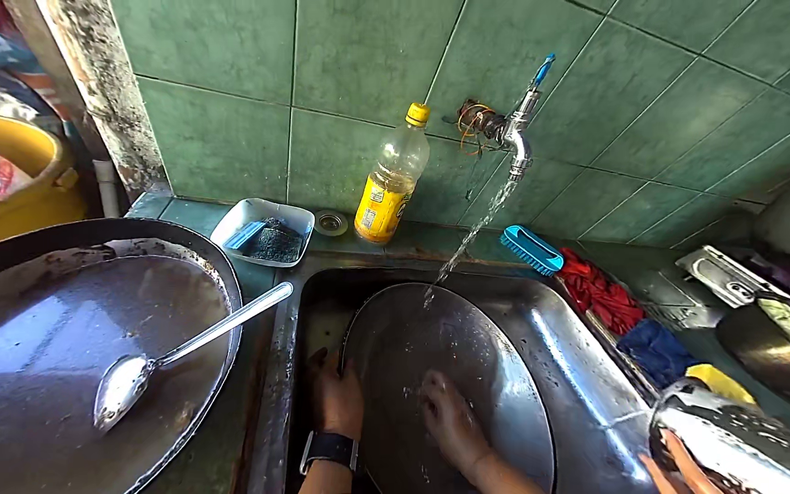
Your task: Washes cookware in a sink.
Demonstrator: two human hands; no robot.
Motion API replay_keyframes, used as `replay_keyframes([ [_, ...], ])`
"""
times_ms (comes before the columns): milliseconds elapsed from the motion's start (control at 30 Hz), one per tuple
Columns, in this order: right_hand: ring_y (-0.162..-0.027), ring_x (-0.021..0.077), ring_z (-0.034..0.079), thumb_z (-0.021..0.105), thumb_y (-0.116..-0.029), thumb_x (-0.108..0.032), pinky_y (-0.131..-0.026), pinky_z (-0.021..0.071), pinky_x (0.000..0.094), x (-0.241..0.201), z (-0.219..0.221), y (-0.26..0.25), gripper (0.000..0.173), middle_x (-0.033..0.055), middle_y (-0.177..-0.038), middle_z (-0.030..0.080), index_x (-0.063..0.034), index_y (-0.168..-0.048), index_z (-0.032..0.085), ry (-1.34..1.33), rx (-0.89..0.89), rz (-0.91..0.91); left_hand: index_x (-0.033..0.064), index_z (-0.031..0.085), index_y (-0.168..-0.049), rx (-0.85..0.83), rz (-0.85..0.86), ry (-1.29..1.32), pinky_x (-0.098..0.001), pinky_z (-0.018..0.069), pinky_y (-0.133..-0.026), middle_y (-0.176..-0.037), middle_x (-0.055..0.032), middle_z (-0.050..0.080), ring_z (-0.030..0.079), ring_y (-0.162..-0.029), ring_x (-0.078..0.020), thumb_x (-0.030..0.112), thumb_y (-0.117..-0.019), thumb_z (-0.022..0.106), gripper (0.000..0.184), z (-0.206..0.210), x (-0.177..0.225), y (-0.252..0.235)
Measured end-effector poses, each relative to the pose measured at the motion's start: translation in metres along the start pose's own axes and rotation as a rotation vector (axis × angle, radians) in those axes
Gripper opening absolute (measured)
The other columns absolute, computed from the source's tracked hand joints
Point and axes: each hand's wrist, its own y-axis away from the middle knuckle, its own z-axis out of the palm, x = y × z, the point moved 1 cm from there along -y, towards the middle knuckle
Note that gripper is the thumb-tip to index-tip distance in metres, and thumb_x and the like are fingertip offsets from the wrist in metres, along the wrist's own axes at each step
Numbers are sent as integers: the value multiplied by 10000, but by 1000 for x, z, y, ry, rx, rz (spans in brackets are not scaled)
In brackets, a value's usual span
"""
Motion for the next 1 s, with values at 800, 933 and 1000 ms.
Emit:
replay_keyframes([
  [800, -1369, 441, 486, 436, -1016, 37, -1134, 364, 589, 30, -69, -12, 371, 260, -1413, 559, 51, -1360, 573, 592, -156, 232, -34, 681, -1268, 47, 19, 11, -459, 412, -1124, -1455, -299, 502, 505, -1339, -397, 71, -991, 637, 300, 2, -1, 5],
  [933, -1327, 461, 507, 559, -978, -16, -1095, 377, 636, 26, -58, 28, 335, 257, -1406, 565, 17, -1298, 651, 541, -359, 206, -22, 697, -1245, 35, 17, 3, -457, 413, -1123, -1465, -293, 494, 498, -1347, -395, 70, -983, 647, 283, 1, 2, 4],
  [1000, -1317, 466, 511, 524, -965, 38, -1073, 392, 642, 30, -65, 22, 330, 258, -1396, 568, 17, -1260, 669, 641, -310, 177, -18, 700, -1243, 32, 9, 15, -456, 413, -1123, -1470, -294, 489, 490, -1354, -397, 65, -986, 638, 278, 2, 1, 6],
])
